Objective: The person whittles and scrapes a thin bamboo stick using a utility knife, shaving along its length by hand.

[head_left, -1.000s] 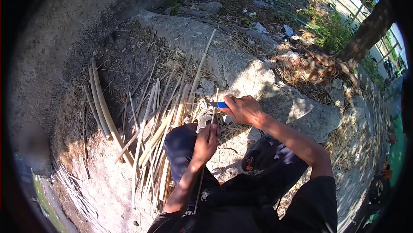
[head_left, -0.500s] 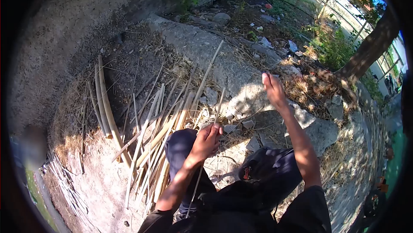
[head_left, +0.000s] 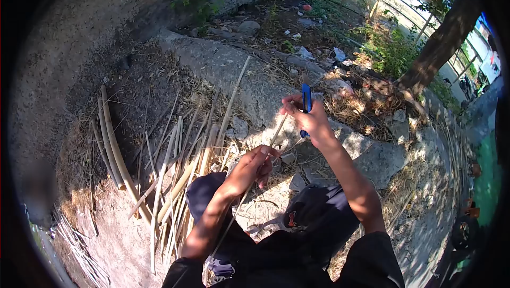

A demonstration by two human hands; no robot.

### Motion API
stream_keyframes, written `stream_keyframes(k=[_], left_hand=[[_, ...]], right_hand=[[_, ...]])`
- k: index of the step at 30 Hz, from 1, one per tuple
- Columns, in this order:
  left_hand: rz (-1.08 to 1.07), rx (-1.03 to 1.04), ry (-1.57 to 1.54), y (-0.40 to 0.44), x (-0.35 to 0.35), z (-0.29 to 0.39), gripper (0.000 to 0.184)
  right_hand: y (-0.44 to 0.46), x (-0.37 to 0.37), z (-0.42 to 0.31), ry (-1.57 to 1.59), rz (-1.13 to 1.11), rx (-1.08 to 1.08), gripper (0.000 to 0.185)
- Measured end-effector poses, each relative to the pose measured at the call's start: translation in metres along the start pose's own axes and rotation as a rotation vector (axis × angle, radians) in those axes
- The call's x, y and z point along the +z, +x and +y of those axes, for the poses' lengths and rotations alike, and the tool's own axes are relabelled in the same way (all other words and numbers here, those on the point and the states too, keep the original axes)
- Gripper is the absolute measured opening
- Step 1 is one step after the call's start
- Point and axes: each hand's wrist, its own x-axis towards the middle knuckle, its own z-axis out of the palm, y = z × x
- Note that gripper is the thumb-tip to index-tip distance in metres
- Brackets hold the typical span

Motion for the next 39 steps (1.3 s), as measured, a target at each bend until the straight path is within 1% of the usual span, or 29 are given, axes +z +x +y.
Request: stream_keyframes(k=[1,2,3,4,7,8,9,10,11,13,14,15,17,21,23,25,26,30,32,33,35,36,37,39], left_hand=[[0.002,-0.014,-0.004,-0.005,-0.001,-0.003,0.04],[-0.003,-0.013,-0.061,-0.009,-0.001,-0.005,0.04],[-0.01,-0.007,-0.117,-0.01,-0.001,-0.006,0.04],[-0.013,0.011,-0.054,-0.007,-0.003,-0.012,0.037],[-0.025,-0.002,-0.053,-0.009,-0.004,-0.02,0.033],[0.026,0.001,-0.07,-0.01,-0.001,-0.02,0.031],[0.031,0.001,-0.072,-0.009,-0.002,-0.02,0.031],[0.091,0.018,-0.032,-0.009,-0.003,-0.02,0.032],[0.152,0.035,0.007,-0.009,-0.004,-0.019,0.032],[0.181,0.064,-0.003,-0.011,-0.006,-0.015,0.032],[0.202,0.058,-0.056,-0.012,-0.009,-0.016,0.032],[0.219,0.054,-0.106,-0.01,-0.011,-0.016,0.032],[0.266,0.048,-0.096,-0.01,-0.01,-0.015,0.032],[0.27,0.044,-0.038,-0.008,-0.01,-0.018,0.033],[0.329,0.1,0.129,-0.003,-0.011,-0.024,0.034],[0.333,0.109,0.117,-0.001,-0.014,-0.032,0.034],[0.335,0.122,0.105,0.0,-0.015,-0.034,0.034],[0.351,0.103,0.072,0.002,-0.017,-0.037,0.032],[0.396,0.151,0.214,0.003,-0.018,-0.043,0.031],[0.402,0.143,0.209,0.002,-0.017,-0.046,0.031],[0.464,0.197,0.381,0.004,-0.015,-0.047,0.031],[0.516,0.231,0.482,0.003,-0.011,-0.041,0.029],[0.524,0.227,0.477,0.004,-0.011,-0.042,0.029],[0.532,0.253,0.517,0.003,-0.014,-0.043,0.027]], right_hand=[[0.0,-0.001,0.003,0.011,0.022,-0.014,0.023],[0.001,-0.004,0.003,-0.009,0.032,0.012,0.028],[0.001,-0.006,0.001,-0.01,0.037,0.017,0.028],[0.0,-0.006,-0.001,0.011,0.043,0.025,0.029],[-0.003,-0.004,0.002,0.033,0.024,0.053,0.031],[-0.003,-0.002,0.001,-0.078,0.045,-0.055,0.03],[-0.002,0.0,0.002,-0.187,0.066,-0.17,0.029],[-0.002,-0.004,0.004,-0.482,0.077,-0.261,0.029],[-0.003,-0.001,0.006,-0.48,0.07,-0.258,0.029],[-0.012,0.008,0.012,-0.76,0.12,-0.38,0.029],[-0.018,0.012,0.016,-0.809,0.085,-0.443,0.028],[-0.022,0.011,0.019,-0.895,-0.003,-0.472,0.025],[-0.027,0.02,0.025,-0.957,-0.07,-0.599,0.024],[-0.031,0.029,0.031,-1.061,-0.127,-0.555,0.023],[-0.03,0.025,0.045,-1.097,-0.135,-0.557,0.024],[-0.028,0.025,0.052,-1.101,-0.196,-0.561,0.03],[-0.029,0.025,0.054,-1.073,-0.227,-0.52,0.03],[-0.031,0.023,0.051,-1.046,-0.31,-0.512,0.031],[-0.032,0.023,0.054,-1.042,-0.36,-0.437,0.037],[-0.034,0.024,0.058,-1.038,-0.367,-0.429,0.037],[-0.031,0.023,0.063,-1.04,-0.4,-0.446,0.036],[-0.031,0.023,0.064,-1.098,-0.41,-0.395,0.036],[-0.032,0.024,0.065,-1.096,-0.421,-0.393,0.036],[-0.033,0.027,0.066,-1.124,-0.355,-0.476,0.034]])
